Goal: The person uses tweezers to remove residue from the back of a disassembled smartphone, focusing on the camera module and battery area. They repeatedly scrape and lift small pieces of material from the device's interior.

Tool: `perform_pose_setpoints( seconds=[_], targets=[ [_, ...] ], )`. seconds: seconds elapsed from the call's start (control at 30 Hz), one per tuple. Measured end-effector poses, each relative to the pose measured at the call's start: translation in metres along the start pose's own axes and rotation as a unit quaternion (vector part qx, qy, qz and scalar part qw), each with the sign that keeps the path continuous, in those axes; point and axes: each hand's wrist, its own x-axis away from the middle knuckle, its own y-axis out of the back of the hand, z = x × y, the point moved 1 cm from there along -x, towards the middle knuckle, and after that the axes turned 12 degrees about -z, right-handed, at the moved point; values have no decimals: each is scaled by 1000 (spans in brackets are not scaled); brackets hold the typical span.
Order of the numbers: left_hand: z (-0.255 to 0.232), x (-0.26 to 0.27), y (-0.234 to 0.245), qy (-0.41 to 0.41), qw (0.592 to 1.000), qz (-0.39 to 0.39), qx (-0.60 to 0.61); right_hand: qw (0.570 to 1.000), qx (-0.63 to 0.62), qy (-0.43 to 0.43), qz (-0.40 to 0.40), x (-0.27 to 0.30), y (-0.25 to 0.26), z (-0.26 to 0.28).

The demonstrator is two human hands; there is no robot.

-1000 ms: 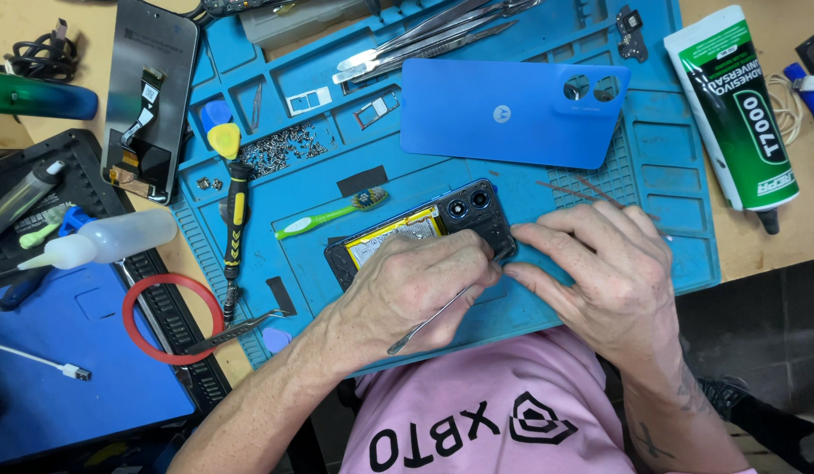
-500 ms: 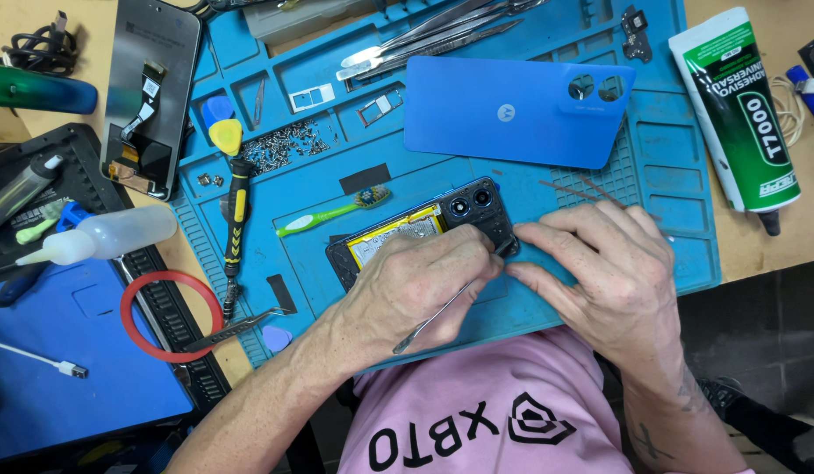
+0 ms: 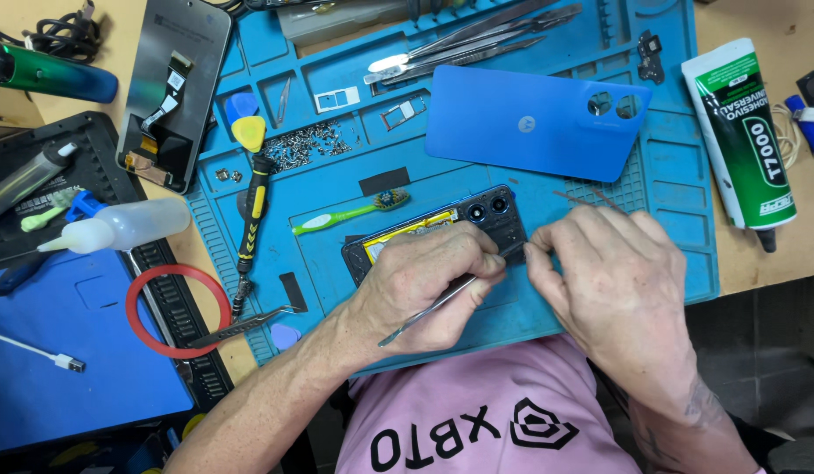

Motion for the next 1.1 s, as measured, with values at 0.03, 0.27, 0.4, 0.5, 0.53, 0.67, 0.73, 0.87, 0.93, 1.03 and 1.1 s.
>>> perform_pose_setpoints(
  seconds=[0.03, 0.27, 0.4, 0.5, 0.53, 0.67, 0.73, 0.87, 0.93, 1.03, 1.1],
  targets=[
    [0, 0, 1, 0, 1000, -2, 1, 1000, 1, 2, 1, 2, -4, -1],
    [-5, -4, 2, -27, 997, 58, -51, 1000, -2, -21, -19, 7, -8, -21],
    [-10, -8, -7, -49, 993, 74, -77, 985, -173, -24, 9, 6, -6, -31],
    [-5, -9, -9, -42, 995, 63, -71, 986, -169, -3, -1, 3, -13, -28],
    [-4, -9, -9, -41, 994, 67, -73, 985, -171, -6, -3, -1, -13, -27],
    [-2, -11, -12, -24, 993, 70, -92, 990, -138, 12, 9, -13, -13, -25],
    [-2, -14, -12, -20, 993, 70, -94, 992, -124, 19, 0, -15, -13, -26],
    [-1, -19, -12, -5, 994, 96, -54, 993, -115, 20, 3, -14, -14, -28],
    [1, -18, -14, -3, 993, 97, -60, 993, -115, 22, -2, -14, -15, -29],
    [3, -15, -16, -11, 994, 60, -88, 993, -115, 23, 2, -13, -15, -30],
    [1, -18, -15, -16, 994, 79, -75, 994, -111, 21, 4, -12, -15, -30]
  ],
)
